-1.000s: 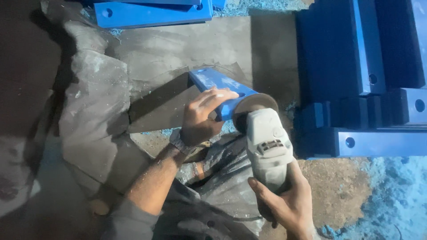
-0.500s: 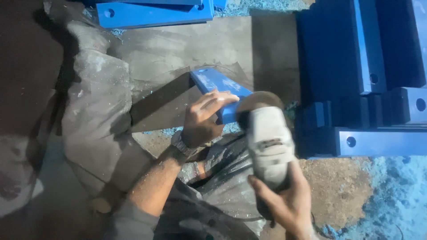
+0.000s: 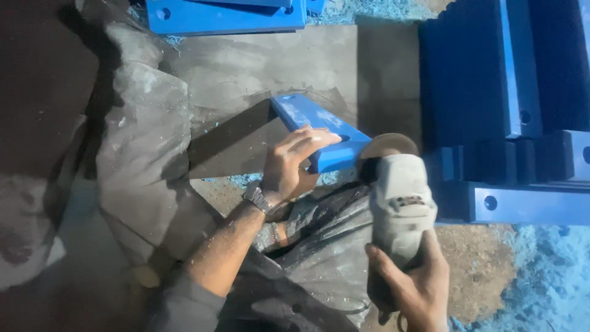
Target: The recorder is finishing blue plastic parts by scraping and grinding the edges to remove burrs and excess material.
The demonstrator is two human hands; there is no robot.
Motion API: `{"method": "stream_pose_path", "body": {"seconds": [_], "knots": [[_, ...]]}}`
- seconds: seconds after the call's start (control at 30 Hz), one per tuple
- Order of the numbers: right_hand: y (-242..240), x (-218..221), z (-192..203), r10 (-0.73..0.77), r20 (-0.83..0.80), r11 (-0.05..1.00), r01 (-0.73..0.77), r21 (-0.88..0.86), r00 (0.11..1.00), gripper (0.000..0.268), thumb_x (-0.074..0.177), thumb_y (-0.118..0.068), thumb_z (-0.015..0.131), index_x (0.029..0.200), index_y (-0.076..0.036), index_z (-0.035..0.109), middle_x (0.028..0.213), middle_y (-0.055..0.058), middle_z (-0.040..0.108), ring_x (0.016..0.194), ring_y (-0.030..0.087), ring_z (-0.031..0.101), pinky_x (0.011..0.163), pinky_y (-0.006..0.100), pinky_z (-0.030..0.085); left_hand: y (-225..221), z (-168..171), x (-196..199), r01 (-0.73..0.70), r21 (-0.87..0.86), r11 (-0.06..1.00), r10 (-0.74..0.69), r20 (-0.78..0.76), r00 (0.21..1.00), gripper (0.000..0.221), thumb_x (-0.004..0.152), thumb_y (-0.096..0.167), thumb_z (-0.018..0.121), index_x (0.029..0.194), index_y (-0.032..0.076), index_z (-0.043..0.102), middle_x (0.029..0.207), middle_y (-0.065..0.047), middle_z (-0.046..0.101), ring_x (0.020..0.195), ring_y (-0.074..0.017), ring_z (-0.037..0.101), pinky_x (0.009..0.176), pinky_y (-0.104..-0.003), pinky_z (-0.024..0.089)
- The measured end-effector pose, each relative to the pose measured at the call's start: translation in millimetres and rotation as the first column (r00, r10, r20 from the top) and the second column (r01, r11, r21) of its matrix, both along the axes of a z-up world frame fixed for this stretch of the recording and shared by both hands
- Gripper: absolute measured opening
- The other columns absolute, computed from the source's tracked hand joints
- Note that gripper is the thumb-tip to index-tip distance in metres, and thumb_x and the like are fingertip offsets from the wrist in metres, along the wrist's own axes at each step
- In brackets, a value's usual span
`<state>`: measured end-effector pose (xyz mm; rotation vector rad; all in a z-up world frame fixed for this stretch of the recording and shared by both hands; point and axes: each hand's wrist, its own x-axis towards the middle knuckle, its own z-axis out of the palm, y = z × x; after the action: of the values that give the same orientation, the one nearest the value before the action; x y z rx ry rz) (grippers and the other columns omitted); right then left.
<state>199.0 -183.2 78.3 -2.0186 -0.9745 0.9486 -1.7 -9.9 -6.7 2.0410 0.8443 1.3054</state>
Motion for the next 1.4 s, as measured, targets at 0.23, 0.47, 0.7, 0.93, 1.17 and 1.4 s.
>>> {"method": "stream_pose_path", "body": {"seconds": [0.23,0.47,0.7,0.93,1.17,1.4], "knots": [[5,-25,8,0.278,-0.086,0.960,-0.272,0.069,0.957,0.067,0.068,-0.014,0.088,0.128,-0.001,0.060,0.106,0.013,0.078,0.098,0.021,0.074,0.085,0.037,0.059,0,-15,1,0.050,0.050,0.998,-0.051,0.026,0.998,0.032,0.090,0.019,0.082,0.117,0.007,0.068,0.123,-0.011,0.072,0.125,-0.0292,0.069,0.116,-0.050,0.050],[-14,8,-4,0.025,-0.098,1.000,-0.023,0.016,0.995,0.063,0.069,-0.008,0.084,0.126,-0.001,0.061,0.103,0.011,0.075,0.090,0.019,0.072,0.080,0.031,0.057,-6,0,-7,0.081,-0.030,0.996,-0.080,0.025,0.996,0.044,0.080,0.012,0.073,0.123,0.007,0.068,0.126,-0.010,0.072,0.127,-0.0297,0.066,0.117,-0.051,0.045],[-35,39,-24,-0.180,-0.148,0.979,0.192,0.071,0.972,0.055,0.080,-0.009,0.080,0.130,0.004,0.061,0.103,0.014,0.072,0.087,0.021,0.068,0.077,0.035,0.054,-5,-5,-2,0.055,-0.035,0.998,-0.055,0.008,0.998,0.057,0.070,0.000,0.063,0.126,0.010,0.069,0.130,-0.006,0.071,0.130,-0.0274,0.066,0.121,-0.049,0.047],[-69,28,-31,-0.009,-0.231,0.997,-0.010,-0.078,0.973,0.076,0.065,-0.008,0.087,0.136,0.001,0.059,0.102,0.017,0.078,0.089,0.024,0.074,0.082,0.038,0.058,-19,-14,0,0.043,-0.007,0.999,-0.043,-0.020,0.999,0.054,0.072,0.002,0.063,0.124,0.011,0.070,0.129,-0.005,0.071,0.128,-0.0280,0.067,0.120,-0.050,0.046],[-65,-3,-30,0.130,-0.346,0.989,-0.144,-0.016,0.929,0.084,0.061,-0.003,0.090,0.137,0.003,0.055,0.120,0.015,0.075,0.116,0.020,0.067,0.102,0.035,0.048,-31,-35,1,0.053,0.000,0.999,-0.053,0.030,0.998,0.033,0.094,0.012,0.061,0.125,0.011,0.071,0.130,-0.006,0.073,0.130,-0.0267,0.069,0.125,-0.052,0.047],[-57,-8,-16,0.201,-0.266,0.975,-0.219,-0.039,0.943,0.081,0.064,-0.004,0.089,0.138,0.002,0.056,0.119,0.014,0.077,0.115,0.018,0.069,0.101,0.034,0.049,-34,-38,1,0.122,0.045,0.992,-0.122,0.013,0.992,0.035,0.096,0.029,0.071,0.124,0.007,0.069,0.126,-0.012,0.072,0.126,-0.0305,0.068,0.119,-0.055,0.045]]}}
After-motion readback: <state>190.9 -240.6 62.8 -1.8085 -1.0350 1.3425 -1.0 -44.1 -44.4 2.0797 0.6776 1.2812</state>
